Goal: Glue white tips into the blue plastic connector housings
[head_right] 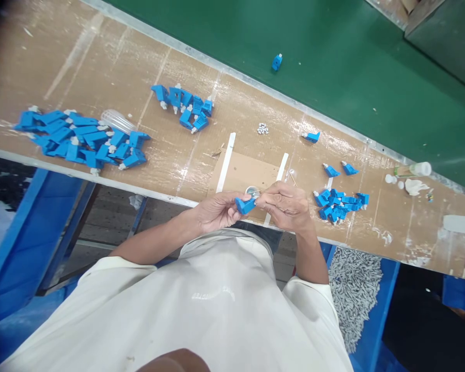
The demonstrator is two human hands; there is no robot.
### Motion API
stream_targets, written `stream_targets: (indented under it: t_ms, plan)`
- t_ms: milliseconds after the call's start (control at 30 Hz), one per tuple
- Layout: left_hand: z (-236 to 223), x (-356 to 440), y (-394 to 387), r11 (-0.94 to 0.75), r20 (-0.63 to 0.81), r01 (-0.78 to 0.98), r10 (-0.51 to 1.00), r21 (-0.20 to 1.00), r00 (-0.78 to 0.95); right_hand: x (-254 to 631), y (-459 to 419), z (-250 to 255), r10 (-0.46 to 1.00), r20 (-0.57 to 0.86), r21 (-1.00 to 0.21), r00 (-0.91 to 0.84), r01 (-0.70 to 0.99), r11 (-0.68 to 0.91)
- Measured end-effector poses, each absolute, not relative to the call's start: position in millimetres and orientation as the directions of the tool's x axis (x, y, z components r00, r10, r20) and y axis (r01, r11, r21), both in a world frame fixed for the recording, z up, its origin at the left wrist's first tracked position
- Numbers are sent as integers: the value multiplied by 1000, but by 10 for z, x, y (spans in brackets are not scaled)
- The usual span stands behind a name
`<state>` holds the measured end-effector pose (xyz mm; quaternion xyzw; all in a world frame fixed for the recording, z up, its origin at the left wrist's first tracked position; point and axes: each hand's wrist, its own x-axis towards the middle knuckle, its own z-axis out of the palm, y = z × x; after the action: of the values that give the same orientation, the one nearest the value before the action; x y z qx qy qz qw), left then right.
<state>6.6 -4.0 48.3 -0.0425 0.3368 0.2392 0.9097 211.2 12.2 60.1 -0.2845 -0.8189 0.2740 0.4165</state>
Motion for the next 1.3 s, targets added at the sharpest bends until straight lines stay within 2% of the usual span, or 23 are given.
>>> stream_targets:
  t_ms: [267, 467, 767, 1033, 1300]
  plan:
    - [458, 98, -71, 882, -642, -454, 422, 128, 640, 2130, 124, 618, 718, 477, -759, -507, 173, 627]
    - [468, 109, -83, 893, -656, -438, 389, 98, 646, 2201, 132, 586, 709, 460, -765, -535, 166, 622]
    - [426, 141, -87, 888, -658, -457, 378, 57, 652, 2262, 82, 571, 685, 481, -691, -547, 245, 680]
    - [432, 167, -107, 875, -694, -479, 387, 68, 607, 2315, 26, 580, 597, 528, -526, -604, 320, 788]
    - [490, 217, -137, 888, -692, -459, 316, -26, 650, 2366, -51, 635, 595, 534, -512, -601, 330, 793]
